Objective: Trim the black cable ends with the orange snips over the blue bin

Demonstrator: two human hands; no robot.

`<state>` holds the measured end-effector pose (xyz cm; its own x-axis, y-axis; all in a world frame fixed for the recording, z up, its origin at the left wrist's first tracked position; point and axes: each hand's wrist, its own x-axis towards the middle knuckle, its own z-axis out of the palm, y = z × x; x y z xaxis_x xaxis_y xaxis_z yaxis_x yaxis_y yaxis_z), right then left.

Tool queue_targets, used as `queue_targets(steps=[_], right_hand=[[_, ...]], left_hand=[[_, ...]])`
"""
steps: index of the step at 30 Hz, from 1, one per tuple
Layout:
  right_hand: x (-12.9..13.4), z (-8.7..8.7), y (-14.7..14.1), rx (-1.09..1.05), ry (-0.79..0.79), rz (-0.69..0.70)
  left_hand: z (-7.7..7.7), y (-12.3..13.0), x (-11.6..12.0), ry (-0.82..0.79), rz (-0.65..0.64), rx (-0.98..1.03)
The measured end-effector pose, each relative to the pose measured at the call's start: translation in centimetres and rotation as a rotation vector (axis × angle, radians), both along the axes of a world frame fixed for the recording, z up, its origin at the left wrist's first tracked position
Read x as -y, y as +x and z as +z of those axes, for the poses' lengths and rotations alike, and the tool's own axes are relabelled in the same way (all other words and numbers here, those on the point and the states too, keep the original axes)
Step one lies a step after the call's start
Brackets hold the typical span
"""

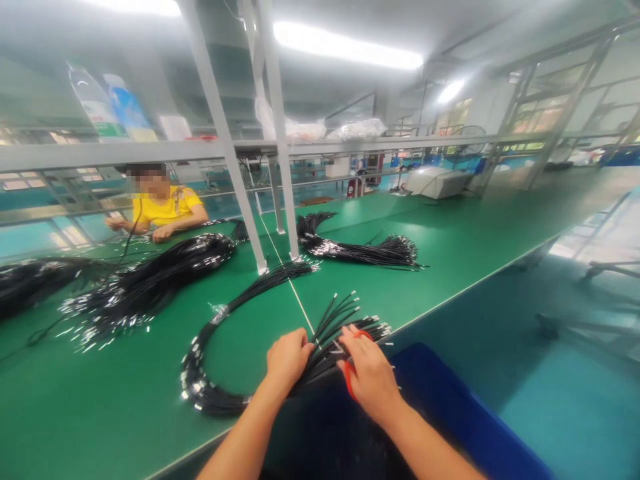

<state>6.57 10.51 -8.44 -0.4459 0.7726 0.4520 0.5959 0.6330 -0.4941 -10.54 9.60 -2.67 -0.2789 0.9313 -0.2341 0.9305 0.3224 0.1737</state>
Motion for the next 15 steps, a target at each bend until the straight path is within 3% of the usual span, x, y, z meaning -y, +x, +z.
queue_targets(steps=[4, 8, 12, 15], right_hand=[[-1.2, 1.1, -0.8, -0.065, -0.132, 0.071], [-1.2, 2.7, 1.7, -0.249, -0.288, -0.094], [1.5, 3.4, 5.9, -0.478, -0.426, -0.270], [4.0, 3.2, 8.0, -0.589, -0.559, -0.295]], left_hand=[[0.1, -0.1, -0.7, 0.035, 0.010, -0.034], [0.5, 0.8, 0.8, 0.188, -0.070, -0.083], [-1.0, 4.2, 3.8, 0.351, -0.312, -0.110], [-3.0, 6.5, 4.5, 0.401, -0.497, -0.116]])
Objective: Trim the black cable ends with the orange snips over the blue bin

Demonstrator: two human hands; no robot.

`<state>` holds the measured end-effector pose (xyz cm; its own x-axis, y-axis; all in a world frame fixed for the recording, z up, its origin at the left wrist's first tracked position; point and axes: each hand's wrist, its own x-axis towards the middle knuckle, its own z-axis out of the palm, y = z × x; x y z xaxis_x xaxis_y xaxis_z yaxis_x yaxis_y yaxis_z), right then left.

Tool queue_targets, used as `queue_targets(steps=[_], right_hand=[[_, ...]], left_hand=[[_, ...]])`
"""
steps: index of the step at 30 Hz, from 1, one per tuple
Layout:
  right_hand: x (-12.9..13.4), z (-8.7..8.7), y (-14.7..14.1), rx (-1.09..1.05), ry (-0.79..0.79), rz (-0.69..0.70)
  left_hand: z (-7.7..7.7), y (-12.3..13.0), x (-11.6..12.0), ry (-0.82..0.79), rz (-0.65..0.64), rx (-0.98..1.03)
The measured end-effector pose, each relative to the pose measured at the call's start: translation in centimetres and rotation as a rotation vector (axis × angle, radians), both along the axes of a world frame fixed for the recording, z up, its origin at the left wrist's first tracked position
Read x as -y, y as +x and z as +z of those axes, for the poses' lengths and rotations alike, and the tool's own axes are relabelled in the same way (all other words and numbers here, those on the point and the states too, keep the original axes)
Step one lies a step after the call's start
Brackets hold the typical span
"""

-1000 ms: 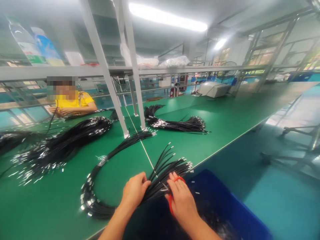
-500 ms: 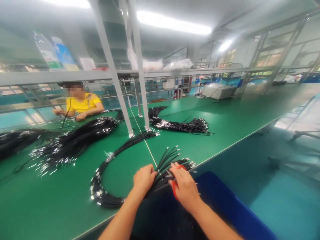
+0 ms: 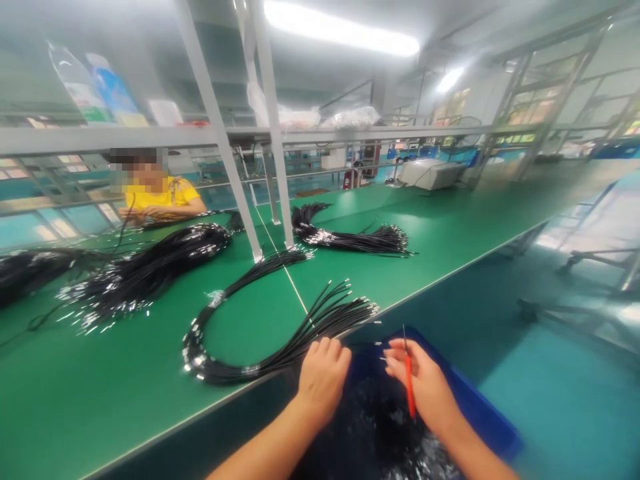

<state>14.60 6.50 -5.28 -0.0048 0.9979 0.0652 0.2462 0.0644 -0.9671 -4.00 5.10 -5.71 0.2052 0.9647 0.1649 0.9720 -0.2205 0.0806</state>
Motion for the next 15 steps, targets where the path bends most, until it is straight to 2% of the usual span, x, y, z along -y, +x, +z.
queue_targets(steps=[3, 6, 10, 12, 15], right_hand=[[1.3, 0.7, 1.4, -0.076, -0.079, 0.002], [1.4, 2.6, 2.7, -0.124, -0.096, -0.038], [1.7, 4.3, 3.9, -0.181, -0.042, -0.181], [2.6, 3.9, 4.0, -0.239, 0.021, -0.316], [4.6, 2.4, 3.3, -0.400, 0.068, -0.493]], left_hand=[[-1.4, 0.5, -0.9, 0.037, -0.051, -0.021], [-1.5, 0.1, -1.4, 0.058, -0.060, -0.012], [0.1, 1.2, -0.5, 0.071, -0.024, 0.079], [1.1, 2.6, 0.5, 0.060, -0.037, 0.160], [2.7, 4.4, 2.2, 0.021, -0.126, 0.281]])
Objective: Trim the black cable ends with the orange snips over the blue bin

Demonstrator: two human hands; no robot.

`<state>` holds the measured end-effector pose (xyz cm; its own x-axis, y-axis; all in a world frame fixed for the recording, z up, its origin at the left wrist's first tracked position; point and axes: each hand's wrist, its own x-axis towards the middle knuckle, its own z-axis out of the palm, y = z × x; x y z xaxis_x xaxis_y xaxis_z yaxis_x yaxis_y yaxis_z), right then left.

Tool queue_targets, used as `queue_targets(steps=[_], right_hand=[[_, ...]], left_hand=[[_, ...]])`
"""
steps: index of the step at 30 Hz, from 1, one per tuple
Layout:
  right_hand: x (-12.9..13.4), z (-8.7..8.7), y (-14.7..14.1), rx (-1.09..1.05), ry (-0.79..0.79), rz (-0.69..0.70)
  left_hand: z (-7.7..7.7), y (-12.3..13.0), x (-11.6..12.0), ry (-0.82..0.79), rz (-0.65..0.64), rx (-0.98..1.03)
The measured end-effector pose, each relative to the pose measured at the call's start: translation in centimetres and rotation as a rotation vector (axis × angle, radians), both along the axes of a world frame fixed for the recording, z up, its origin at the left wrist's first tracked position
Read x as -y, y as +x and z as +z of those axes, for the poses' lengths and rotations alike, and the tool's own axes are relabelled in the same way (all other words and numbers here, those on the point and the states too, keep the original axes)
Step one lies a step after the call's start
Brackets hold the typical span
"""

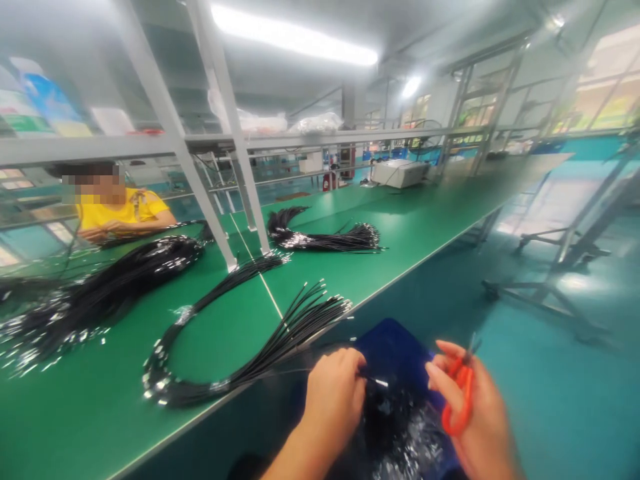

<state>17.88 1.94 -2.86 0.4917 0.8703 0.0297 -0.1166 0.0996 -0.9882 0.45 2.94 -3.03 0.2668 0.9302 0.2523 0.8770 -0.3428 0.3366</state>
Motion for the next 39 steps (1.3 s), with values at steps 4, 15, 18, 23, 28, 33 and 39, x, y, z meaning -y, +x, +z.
queue_targets(steps=[4, 15, 18, 23, 28, 33, 39], right_hand=[[2.2, -0.9, -1.8, -0.090, -0.081, 0.193], [2.6, 0.3, -5.8, -0.017, 0.024, 0.289], [2.9, 0.6, -6.3, -0.076, 0.000, 0.301], [3.3, 1.1, -6.7, -0.201, -0.015, 0.251], [3.0, 0.8, -6.8, -0.312, 0.001, 0.243], [2.7, 1.2, -7.3, -0.324, 0.026, 0.240], [2.7, 2.2, -7.9, -0.309, 0.002, 0.241]], left_hand=[[1.1, 0.3, 1.7, -0.078, -0.091, 0.327], [1.3, -0.9, 3.5, -0.130, -0.047, 0.631], [1.1, -1.0, 4.0, -0.051, -0.046, 0.580], [0.1, -0.8, 4.2, -0.057, -0.005, 0.739], [0.4, -1.2, 4.1, -0.164, 0.025, 0.889], [1.1, -1.8, 4.1, -0.202, 0.024, 0.932], [1.2, -2.0, 4.1, -0.239, 0.071, 0.908]])
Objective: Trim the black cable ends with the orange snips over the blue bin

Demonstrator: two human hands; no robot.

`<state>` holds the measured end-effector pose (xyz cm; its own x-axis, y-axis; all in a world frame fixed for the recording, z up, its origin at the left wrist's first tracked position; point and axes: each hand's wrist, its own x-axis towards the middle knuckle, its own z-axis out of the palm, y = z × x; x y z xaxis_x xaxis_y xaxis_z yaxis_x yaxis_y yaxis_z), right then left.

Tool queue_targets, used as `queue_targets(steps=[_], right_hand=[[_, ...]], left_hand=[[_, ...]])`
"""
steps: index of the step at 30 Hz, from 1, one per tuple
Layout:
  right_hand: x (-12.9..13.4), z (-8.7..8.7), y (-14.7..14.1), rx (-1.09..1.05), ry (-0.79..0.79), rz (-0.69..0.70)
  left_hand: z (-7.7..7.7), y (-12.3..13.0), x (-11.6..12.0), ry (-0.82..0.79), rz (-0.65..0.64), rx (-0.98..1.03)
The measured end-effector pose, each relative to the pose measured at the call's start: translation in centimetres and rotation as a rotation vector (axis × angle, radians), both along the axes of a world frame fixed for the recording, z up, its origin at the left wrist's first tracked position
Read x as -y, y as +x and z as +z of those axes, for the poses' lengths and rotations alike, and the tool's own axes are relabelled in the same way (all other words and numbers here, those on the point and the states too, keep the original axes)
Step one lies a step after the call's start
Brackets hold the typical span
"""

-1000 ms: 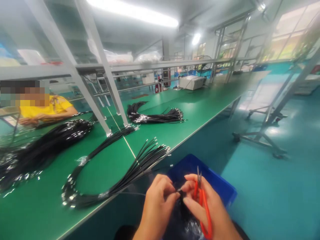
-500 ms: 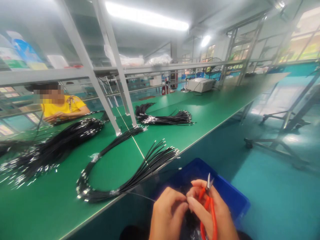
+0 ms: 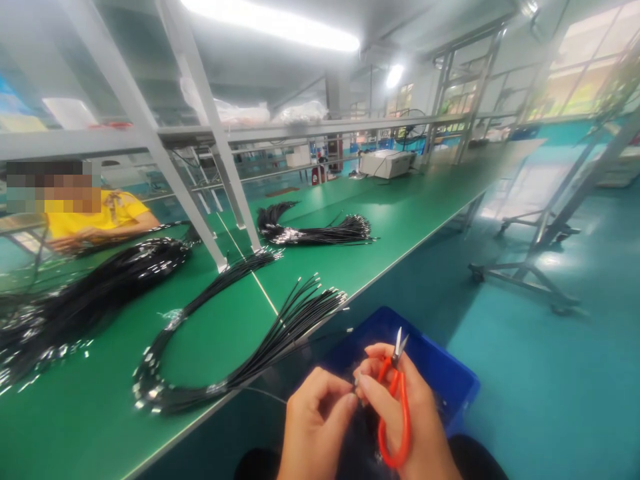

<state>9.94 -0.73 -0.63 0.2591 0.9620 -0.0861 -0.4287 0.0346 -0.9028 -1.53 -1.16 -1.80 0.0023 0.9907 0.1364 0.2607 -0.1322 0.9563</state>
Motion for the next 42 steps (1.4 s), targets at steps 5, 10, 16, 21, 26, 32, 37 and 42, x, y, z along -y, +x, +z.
queue_targets(steps=[5, 10, 16, 21, 26, 32, 37, 42], right_hand=[[0.2, 0.3, 0.1, 0.011, -0.015, 0.012], [0.6, 0.1, 0.1, -0.092, -0.083, 0.078], [1.3, 0.1, -0.8, -0.337, -0.173, 0.142], [1.2, 1.0, -1.1, -0.255, -0.118, 0.126], [0.7, 0.8, -0.4, -0.385, -0.114, 0.240], [0.2, 0.3, -0.2, -0.476, -0.160, 0.275], [-0.1, 0.6, -0.1, -0.499, -0.190, 0.252], [-0.5, 0.9, -0.1, -0.515, -0.219, 0.257]], left_hand=[[-0.2, -0.1, 0.1, -0.046, -0.009, 0.031], [-0.5, -0.4, 0.1, -0.169, -0.080, 0.214], [-0.2, 0.4, 0.4, -0.102, -0.075, 0.339], [0.8, 0.8, 0.0, -0.003, 0.045, 0.297], [1.8, 0.2, -0.9, -0.163, -0.136, 0.566], [1.9, 0.6, -0.9, -0.240, -0.114, 0.707], [1.5, 0.7, -1.1, -0.230, -0.164, 0.709], [1.3, -0.5, -1.1, 0.065, 0.092, 0.218]])
